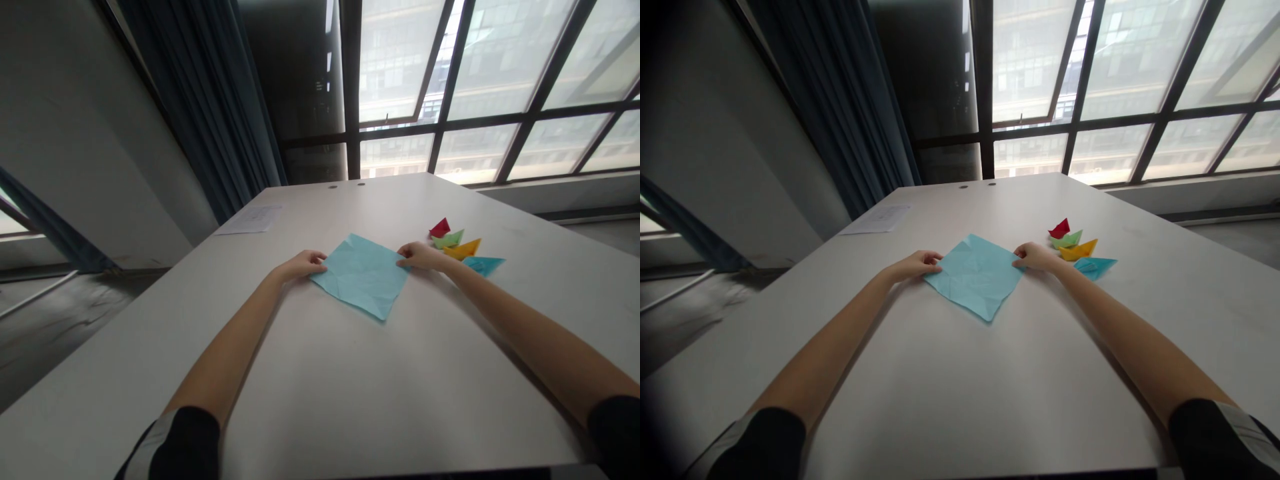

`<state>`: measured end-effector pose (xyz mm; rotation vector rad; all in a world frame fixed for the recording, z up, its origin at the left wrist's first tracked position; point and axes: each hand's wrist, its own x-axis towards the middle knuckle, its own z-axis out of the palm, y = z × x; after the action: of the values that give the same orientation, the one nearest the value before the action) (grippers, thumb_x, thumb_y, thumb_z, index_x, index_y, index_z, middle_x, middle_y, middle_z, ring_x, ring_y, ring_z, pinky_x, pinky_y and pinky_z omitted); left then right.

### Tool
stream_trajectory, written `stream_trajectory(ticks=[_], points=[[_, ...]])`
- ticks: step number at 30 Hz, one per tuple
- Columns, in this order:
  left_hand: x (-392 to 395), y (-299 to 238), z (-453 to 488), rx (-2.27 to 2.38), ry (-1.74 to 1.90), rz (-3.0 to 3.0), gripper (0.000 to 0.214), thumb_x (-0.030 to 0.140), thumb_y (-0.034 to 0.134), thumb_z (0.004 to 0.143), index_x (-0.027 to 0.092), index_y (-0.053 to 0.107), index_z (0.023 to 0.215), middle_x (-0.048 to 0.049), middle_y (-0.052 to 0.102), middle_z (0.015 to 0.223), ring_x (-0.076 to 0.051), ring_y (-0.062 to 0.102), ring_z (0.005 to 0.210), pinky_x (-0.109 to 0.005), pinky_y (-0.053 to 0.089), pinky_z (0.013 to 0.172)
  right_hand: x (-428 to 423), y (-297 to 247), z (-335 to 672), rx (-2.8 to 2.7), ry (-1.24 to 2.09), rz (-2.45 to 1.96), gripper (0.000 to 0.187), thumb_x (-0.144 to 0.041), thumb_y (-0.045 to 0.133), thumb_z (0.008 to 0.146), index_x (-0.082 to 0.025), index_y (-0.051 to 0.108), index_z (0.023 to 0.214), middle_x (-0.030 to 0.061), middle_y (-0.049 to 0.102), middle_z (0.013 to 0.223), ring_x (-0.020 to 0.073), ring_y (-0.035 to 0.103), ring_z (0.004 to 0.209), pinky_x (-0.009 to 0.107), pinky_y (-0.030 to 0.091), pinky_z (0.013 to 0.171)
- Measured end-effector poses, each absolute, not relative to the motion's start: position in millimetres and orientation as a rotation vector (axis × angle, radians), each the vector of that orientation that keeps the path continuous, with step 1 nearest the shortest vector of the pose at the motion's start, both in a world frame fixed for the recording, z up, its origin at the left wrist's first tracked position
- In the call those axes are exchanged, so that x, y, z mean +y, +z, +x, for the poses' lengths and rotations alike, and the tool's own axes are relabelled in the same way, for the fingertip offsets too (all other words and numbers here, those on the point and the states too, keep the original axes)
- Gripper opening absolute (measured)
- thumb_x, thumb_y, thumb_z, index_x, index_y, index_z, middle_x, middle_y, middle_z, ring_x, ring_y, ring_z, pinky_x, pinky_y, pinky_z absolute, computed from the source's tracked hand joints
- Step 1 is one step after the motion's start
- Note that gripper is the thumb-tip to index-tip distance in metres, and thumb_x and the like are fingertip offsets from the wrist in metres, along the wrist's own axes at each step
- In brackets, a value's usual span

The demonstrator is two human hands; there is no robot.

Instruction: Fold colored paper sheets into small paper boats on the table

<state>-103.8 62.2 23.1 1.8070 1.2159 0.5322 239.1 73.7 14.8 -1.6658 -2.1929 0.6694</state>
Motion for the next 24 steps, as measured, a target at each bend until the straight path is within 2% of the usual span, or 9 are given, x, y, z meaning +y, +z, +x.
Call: stream_trajectory(ticks=[3,6,14,24], points=[[59.8,26.4,-106.8,1.174,0.478,1.787,0.050,0.030,0.070,0.055,0.012,0.061,0.101,0.0026,0.053,0.061,-0.008,0.046,0.052,-0.019,0.033,0.048,72.5,15.5,238.7,-2.194,0.702,-1.641,0.020,-0.032,0.062,0.063,-0.016,0.064,0.076,-0.0006,0.059,0.065,0.0133,0.053,0.060,0.023,0.039,0.054],[61.7,24.7,-109.5,1.185,0.480,1.763,0.044,0.027,0.069,0.055,0.011,0.062,0.096,0.0041,0.049,0.056,-0.007,0.042,0.048,-0.019,0.031,0.045,72.4,16.5,239.3,-2.171,0.746,-1.618,0.018,-0.032,0.062,0.063,-0.016,0.061,0.071,-0.0019,0.056,0.060,0.0119,0.051,0.057,0.023,0.038,0.053],[62.6,21.5,-108.8,1.229,0.534,1.808,0.025,0.012,0.054,0.053,0.012,0.062,0.077,0.0026,0.051,0.058,-0.007,0.044,0.050,-0.018,0.031,0.044,75.7,15.8,245.5,-2.210,0.768,-1.584,0.014,-0.023,0.061,0.059,-0.017,0.062,0.072,-0.0013,0.060,0.065,0.0134,0.054,0.061,0.022,0.042,0.056],[64.7,16.3,-109.8,1.289,0.571,1.939,0.031,0.014,0.049,0.054,0.011,0.069,0.078,-0.0004,0.059,0.058,-0.009,0.045,0.050,-0.021,0.033,0.048,77.6,18.3,248.3,-2.300,0.688,-1.624,0.020,-0.012,0.056,0.057,-0.018,0.067,0.073,-0.0008,0.066,0.069,0.0141,0.058,0.064,0.020,0.043,0.056]])
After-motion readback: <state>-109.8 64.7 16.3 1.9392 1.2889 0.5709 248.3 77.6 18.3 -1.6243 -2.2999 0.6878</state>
